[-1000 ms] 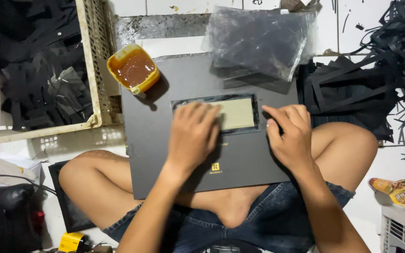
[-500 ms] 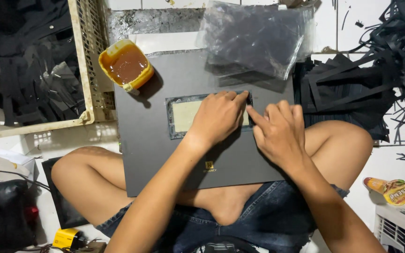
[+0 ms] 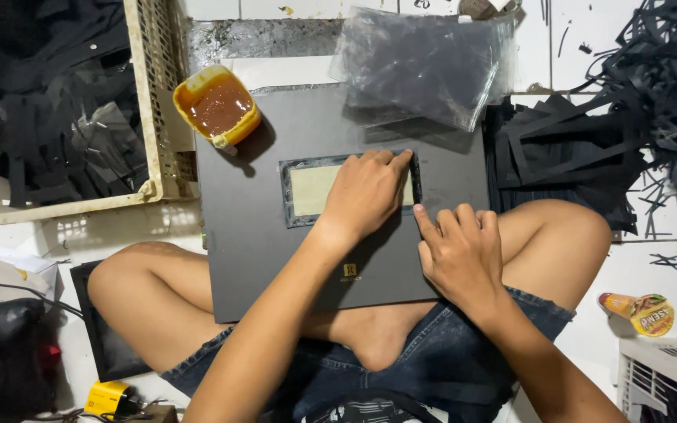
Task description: The person sits on the floor with a dark board on their lap and applies glue with a stick along the edges of a rectangular frame. They then press a rubber sheet into the frame, smooth it by hand, and continue applying glue around the frame edges.
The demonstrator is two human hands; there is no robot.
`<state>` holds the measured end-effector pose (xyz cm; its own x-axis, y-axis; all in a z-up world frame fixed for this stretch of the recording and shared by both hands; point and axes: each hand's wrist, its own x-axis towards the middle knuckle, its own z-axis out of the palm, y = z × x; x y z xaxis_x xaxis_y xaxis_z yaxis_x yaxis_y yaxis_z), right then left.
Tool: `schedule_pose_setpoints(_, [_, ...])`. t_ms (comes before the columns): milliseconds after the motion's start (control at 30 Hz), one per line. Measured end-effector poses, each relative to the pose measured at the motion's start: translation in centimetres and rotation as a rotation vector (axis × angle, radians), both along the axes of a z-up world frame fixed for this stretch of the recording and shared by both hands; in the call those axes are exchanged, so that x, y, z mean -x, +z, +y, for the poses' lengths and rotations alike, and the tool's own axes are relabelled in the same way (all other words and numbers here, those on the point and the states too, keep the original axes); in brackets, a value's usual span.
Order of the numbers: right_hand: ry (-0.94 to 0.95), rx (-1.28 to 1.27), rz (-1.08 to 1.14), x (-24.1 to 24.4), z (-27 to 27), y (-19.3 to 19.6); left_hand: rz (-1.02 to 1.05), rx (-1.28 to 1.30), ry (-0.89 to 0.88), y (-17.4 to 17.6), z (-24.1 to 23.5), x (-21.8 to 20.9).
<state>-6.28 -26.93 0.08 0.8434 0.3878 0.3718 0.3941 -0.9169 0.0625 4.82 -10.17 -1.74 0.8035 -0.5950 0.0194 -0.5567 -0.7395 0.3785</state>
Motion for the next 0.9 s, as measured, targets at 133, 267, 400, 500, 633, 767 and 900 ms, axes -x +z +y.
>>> schedule_pose_setpoints(133, [0.003, -0.034, -0.019, 0.6, -0.2, -0.3, 0.023, 0.069, 0.017, 1.0, 0.5, 0.5])
schedule_pose_setpoints(267, [-0.012, -0.296, -0.029, 1.7, 0.4, -0.7, 0.146, 0.305, 0.105, 3.2, 2.0, 1.8])
schedule_pose_setpoints(400, [-0.005, -0.479, 0.042, 2.1, 2.2, -0.9, 0.057, 0.689, 0.245, 3.7, 6.4, 4.4])
schedule_pose_setpoints(500, [0.090, -0.514, 0.104, 0.4, 5.2, 0.0, -0.200, 0.516, 0.396, 2.7, 11.3, 3.6])
schedule_pose_setpoints(633, [0.184, -0.477, 0.127, -3.0, 9.8, 0.2, -0.132, 0.241, 0.496, 0.2, 14.6, 1.5])
schedule_pose_setpoints(767, [0.221, -0.335, 0.075, -6.5, 12.9, -0.3, 0.114, 0.086, 0.497, 0.4, 14.5, -0.6])
schedule_pose_setpoints(900, [0.279, -0.171, -0.027, -7.6, 14.0, -0.2, 0.220, 0.043, 0.540, 0.1, 14.1, -1.3])
